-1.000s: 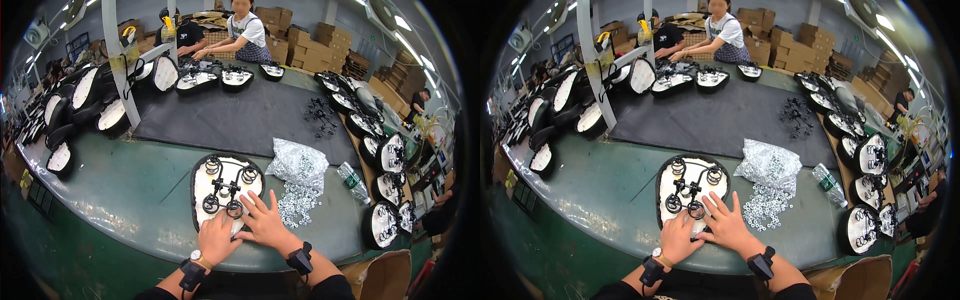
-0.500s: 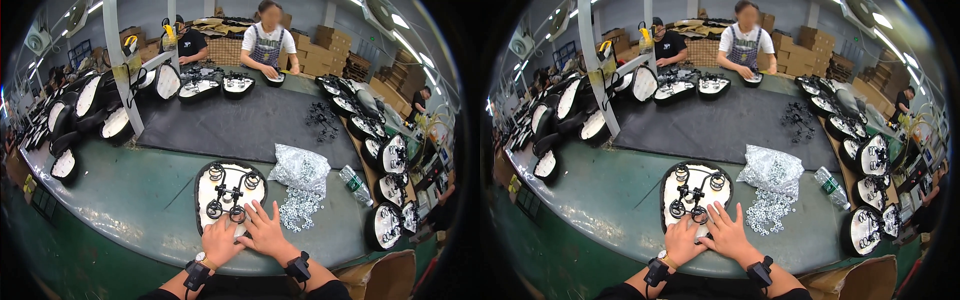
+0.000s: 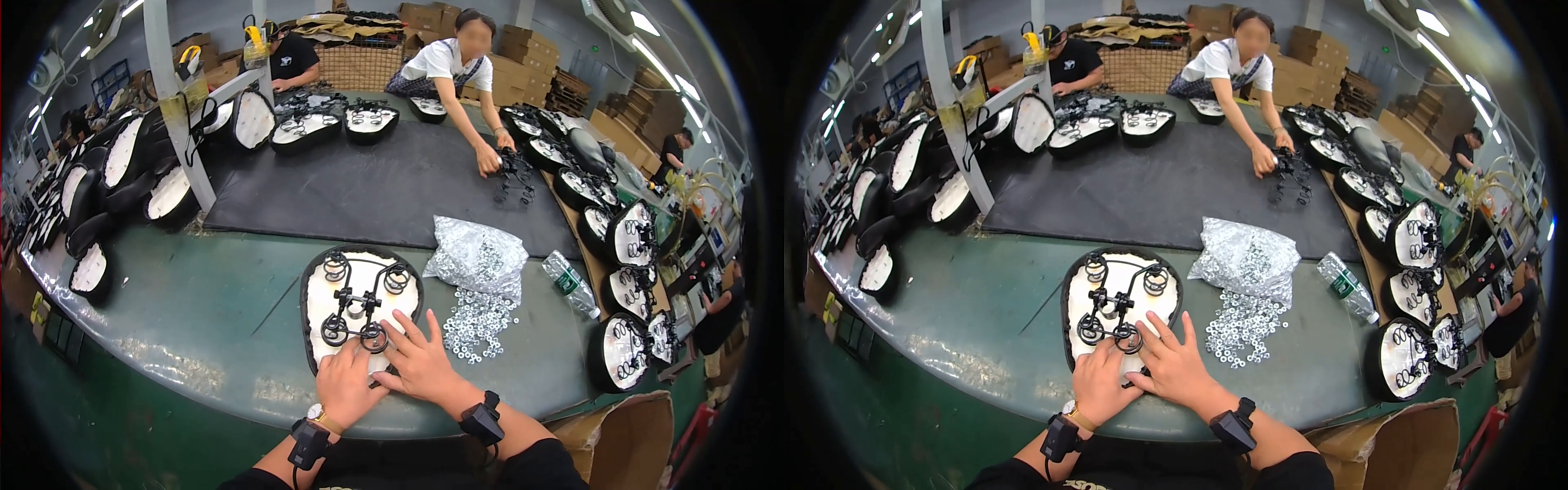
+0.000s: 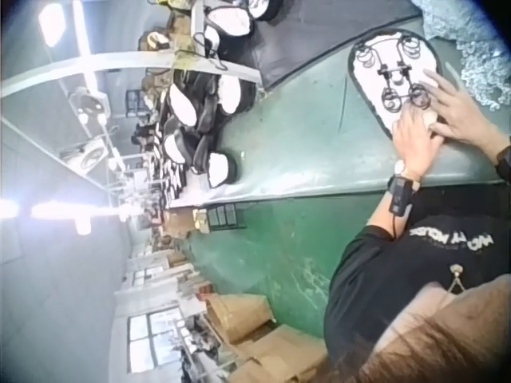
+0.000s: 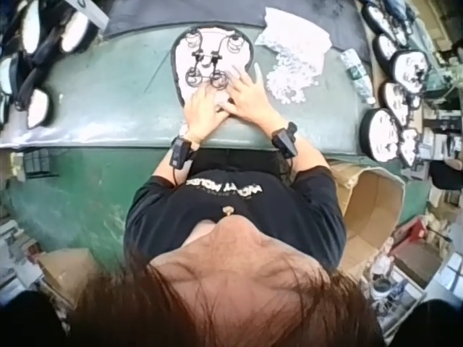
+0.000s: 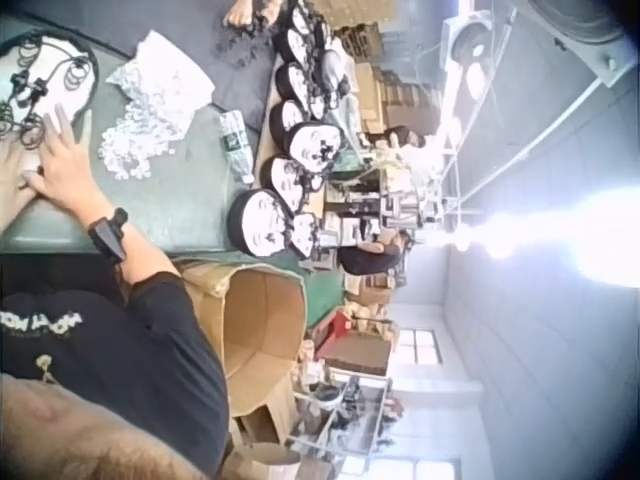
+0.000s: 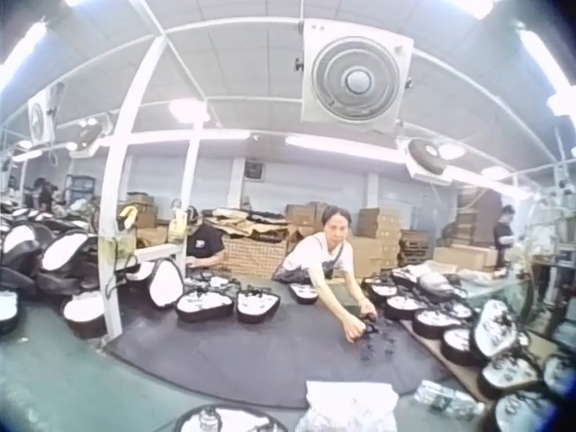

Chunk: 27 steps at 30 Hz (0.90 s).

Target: The person places a seat base on the table, pours washers from a bag, and fits them onto the metal frame by hand. After pressing the frame into the base, they set the assembled seat aside and repeat the process.

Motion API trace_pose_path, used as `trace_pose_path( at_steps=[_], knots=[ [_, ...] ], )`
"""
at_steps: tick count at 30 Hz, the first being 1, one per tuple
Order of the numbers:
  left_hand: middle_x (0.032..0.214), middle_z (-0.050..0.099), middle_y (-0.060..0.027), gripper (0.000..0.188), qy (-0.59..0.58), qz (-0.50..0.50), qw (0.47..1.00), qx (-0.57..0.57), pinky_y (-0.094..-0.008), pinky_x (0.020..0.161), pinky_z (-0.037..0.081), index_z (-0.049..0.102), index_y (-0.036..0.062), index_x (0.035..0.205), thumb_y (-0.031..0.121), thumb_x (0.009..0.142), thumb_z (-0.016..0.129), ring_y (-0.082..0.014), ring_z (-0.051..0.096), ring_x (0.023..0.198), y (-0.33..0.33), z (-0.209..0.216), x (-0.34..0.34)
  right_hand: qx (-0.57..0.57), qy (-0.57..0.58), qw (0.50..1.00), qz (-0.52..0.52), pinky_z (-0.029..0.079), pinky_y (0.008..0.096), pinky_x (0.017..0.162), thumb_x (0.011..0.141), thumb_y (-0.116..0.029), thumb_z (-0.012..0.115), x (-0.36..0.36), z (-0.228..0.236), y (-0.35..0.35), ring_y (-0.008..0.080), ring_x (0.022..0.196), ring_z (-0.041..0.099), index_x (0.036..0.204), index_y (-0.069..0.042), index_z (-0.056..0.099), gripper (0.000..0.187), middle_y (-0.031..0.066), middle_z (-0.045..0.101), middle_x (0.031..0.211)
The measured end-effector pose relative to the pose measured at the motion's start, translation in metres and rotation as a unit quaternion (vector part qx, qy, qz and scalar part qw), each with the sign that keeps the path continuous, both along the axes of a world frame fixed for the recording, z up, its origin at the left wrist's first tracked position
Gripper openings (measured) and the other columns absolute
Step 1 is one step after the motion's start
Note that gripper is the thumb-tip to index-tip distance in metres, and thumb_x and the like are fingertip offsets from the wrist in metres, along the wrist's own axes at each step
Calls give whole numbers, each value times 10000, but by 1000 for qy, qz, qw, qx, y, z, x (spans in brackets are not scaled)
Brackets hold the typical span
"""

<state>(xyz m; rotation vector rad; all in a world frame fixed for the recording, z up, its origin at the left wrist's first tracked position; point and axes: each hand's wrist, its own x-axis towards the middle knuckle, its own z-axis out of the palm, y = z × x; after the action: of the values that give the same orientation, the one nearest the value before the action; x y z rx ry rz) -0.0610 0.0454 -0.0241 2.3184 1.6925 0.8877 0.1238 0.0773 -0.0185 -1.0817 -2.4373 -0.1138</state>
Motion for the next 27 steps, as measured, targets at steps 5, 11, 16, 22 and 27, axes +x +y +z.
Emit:
trace_pose_path(
  at_steps=[5,11,16,22,27],
  knots=[
    [1253,612,-103,726,12,-19,1000,18,-397,787,429,640,139,1285,332,622,863,-255,649,971,2,5,4,-17,8,1000,-8,193,704,1147,875,-453,711,3,-3,-5,327,1481,377,1196,-51,713,514,139,521,1497],
    [1252,620,-115,710,12,-20,1000,6,-398,804,436,641,135,1283,325,631,848,-262,651,993,1,1,1,-2,4,999,-32,170,704,1152,880,-448,700,-3,-5,-13,320,1485,371,1201,-68,719,498,121,518,1505],
    [1327,606,-163,712,2,-18,1000,15,-413,884,456,623,75,1271,324,643,848,-299,641,1075,-1,-6,-1,23,-21,996,-80,138,732,1144,896,-531,649,-8,-6,-16,311,1494,356,1202,-88,723,543,106,518,1510],
    [1329,602,-157,757,-19,-26,999,12,-412,880,454,609,61,1276,317,617,878,-299,641,1059,1,-3,0,5,-5,997,-74,130,765,1132,873,-604,636,-8,8,-10,283,1513,320,1180,-62,732,631,139,517,1501],
    [1333,600,-152,773,-10,-20,1000,16,-410,878,452,612,68,1281,313,602,889,-291,642,1049,-1,-4,0,-3,-33,996,-87,102,752,1139,899,-584,628,-8,-8,-9,313,1519,312,1222,-89,710,596,137,481,1541]
  ],
)
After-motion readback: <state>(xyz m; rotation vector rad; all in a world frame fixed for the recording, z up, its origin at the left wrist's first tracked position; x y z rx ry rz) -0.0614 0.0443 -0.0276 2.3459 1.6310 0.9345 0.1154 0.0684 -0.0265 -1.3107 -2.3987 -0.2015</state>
